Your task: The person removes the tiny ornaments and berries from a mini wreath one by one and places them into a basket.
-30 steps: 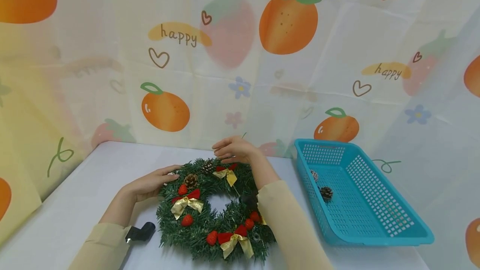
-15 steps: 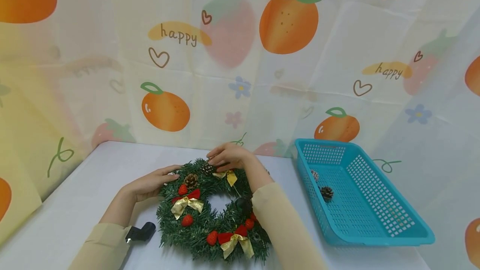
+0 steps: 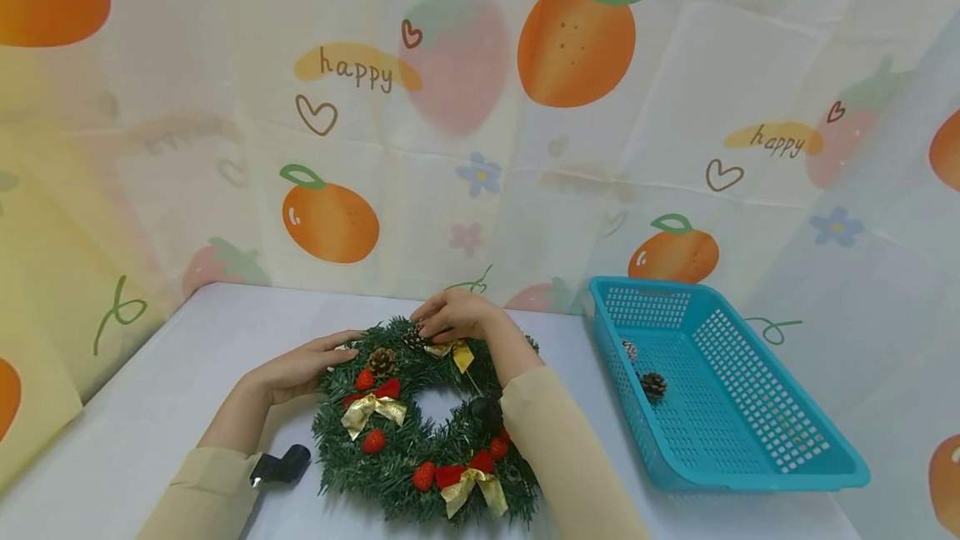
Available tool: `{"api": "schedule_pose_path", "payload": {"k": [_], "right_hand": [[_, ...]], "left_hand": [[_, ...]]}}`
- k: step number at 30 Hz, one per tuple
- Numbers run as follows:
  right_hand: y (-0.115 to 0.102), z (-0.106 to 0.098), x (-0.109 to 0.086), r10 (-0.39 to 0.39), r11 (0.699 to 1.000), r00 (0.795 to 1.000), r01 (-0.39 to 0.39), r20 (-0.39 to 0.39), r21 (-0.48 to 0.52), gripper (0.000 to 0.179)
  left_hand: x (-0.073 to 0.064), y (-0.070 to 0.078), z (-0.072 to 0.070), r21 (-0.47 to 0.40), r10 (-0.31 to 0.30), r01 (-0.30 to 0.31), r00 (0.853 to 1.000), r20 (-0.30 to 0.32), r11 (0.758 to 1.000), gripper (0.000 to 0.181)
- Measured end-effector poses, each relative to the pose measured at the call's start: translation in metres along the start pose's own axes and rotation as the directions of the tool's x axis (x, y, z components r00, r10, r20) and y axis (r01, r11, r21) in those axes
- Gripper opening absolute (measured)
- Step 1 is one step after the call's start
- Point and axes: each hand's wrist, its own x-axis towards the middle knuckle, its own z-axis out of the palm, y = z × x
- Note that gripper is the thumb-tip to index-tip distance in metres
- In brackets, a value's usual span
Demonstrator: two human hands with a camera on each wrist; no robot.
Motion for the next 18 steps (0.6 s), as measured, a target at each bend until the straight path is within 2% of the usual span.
{"api": "schedule_pose_path", "payload": {"k": [8,18], "right_hand": [[0.000,-0.003,-0.002,-0.002,1.000,1.000,0.001,-0.020,-0.019,0.035],[0.001,-0.011,-0.002,-0.008,0.999,1.000,0.008,-0.014,0.032,0.034]], "left_hand": [[0.000,0.000,0.000,-0.007,0.003,-0.003,1.000,0.003,1.000,0.071],[0.000,0.000,0.001,-0.001,0.007,-0.007,1.000,0.003,1.000,0.071]]}}
